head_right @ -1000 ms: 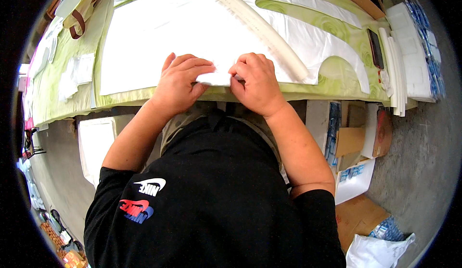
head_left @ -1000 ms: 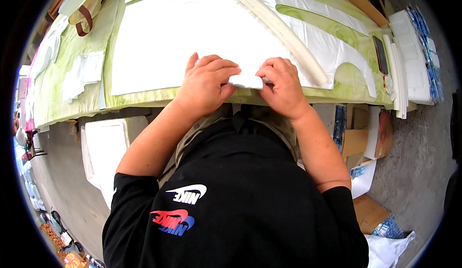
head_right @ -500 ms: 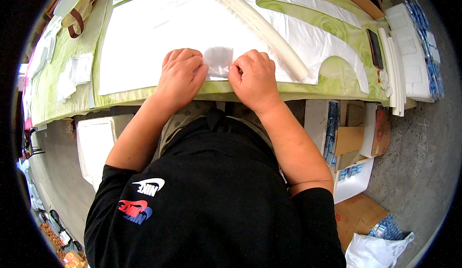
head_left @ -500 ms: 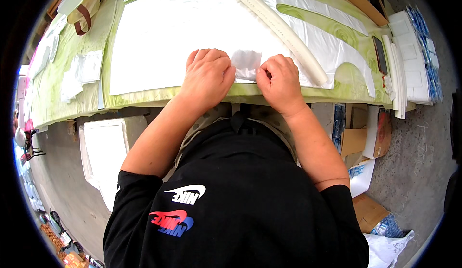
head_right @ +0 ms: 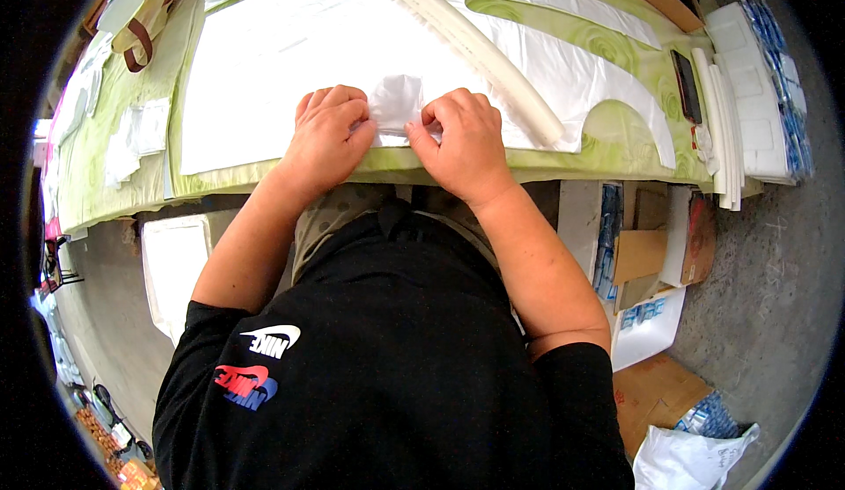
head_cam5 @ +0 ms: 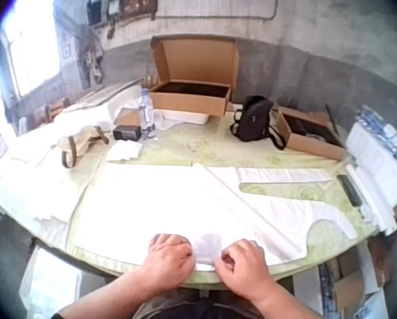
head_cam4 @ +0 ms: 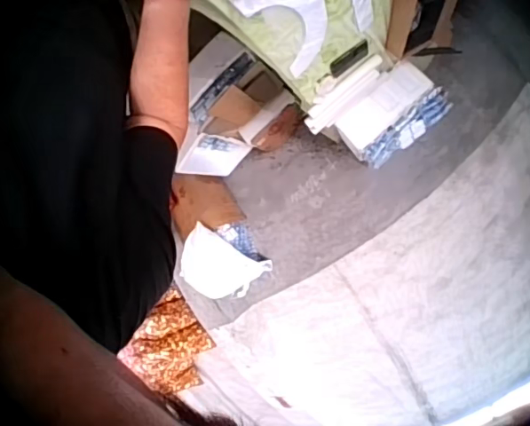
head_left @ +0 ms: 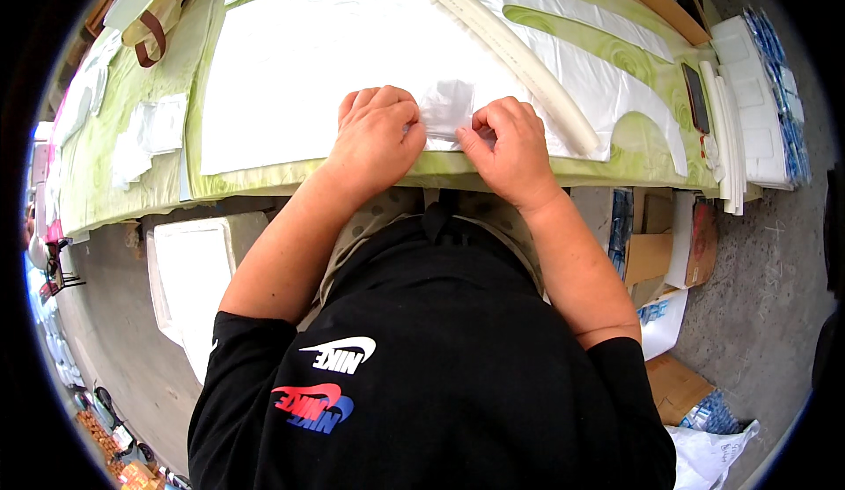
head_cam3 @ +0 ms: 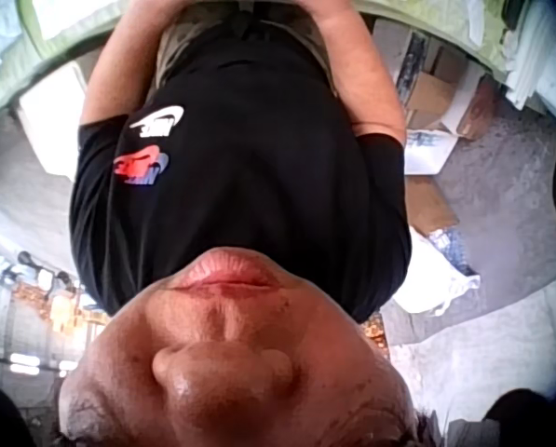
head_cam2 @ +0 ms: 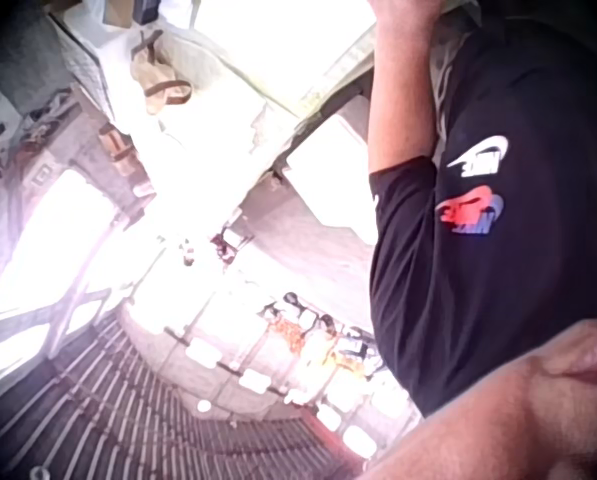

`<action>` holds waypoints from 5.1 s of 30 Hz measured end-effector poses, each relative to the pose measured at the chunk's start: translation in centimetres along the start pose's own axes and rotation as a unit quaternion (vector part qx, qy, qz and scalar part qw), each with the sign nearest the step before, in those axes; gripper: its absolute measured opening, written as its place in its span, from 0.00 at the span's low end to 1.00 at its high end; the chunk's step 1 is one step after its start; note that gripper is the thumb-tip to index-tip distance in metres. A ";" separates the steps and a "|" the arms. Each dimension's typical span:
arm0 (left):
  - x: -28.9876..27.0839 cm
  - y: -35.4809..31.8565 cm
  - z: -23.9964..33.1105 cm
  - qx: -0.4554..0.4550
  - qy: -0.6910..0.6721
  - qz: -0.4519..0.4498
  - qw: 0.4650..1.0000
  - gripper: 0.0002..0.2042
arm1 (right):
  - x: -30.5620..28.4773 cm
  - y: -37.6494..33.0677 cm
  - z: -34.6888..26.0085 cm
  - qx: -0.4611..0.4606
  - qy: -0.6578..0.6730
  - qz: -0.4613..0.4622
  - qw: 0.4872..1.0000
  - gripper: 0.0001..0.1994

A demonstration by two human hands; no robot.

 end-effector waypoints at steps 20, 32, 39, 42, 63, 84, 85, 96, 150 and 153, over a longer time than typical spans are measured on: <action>0.7 0.3 1.5 0.122 0.046 0.067 0.989 0.28 | 0.5 1.1 0.0 0.033 -0.110 -0.050 0.992 0.07; 2.3 1.5 1.6 0.046 0.149 -0.070 0.985 0.34 | -0.2 2.8 -0.6 0.093 -0.097 -0.133 0.982 0.25; -1.1 -3.2 2.3 0.166 -0.027 0.026 0.985 0.28 | -0.1 3.6 0.1 0.107 -0.128 -0.169 0.971 0.27; 0.6 -8.2 0.6 0.080 -0.300 -0.068 0.948 0.22 | 0.1 3.6 0.1 0.097 -0.118 -0.168 0.974 0.28; 2.7 -9.6 2.6 -0.198 -0.712 0.043 0.672 0.17 | 2.3 -4.3 -4.6 0.122 0.437 0.006 0.891 0.14; -14.7 15.3 -23.8 -0.164 -0.111 0.246 0.949 0.17 | 1.8 0.2 -3.4 -0.133 0.125 0.018 0.983 0.12; -15.3 16.5 -25.0 -0.166 -0.050 0.242 0.955 0.17 | 1.8 0.2 -3.5 -0.135 0.118 0.007 0.984 0.13; -11.8 19.4 -24.7 -0.156 0.308 0.073 0.936 0.22 | 1.6 0.6 -3.3 -0.127 0.114 -0.035 0.985 0.13; 5.1 12.5 11.7 0.010 -0.269 -0.161 0.950 0.14 | -9.3 -8.9 7.3 0.180 0.139 0.120 0.966 0.17; 4.7 12.3 11.9 0.012 -0.254 -0.175 0.951 0.16 | -10.4 -4.3 12.9 0.222 0.003 0.129 0.967 0.25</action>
Point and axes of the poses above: each hand's wrist, its own y-axis towards the middle knuckle, its own x-axis out of the palm, z = x × y, the point moved 3 cm from there along y, towards the middle knuckle, and after that the axes turned 7 degrees about -z, right-handed, at the moved point
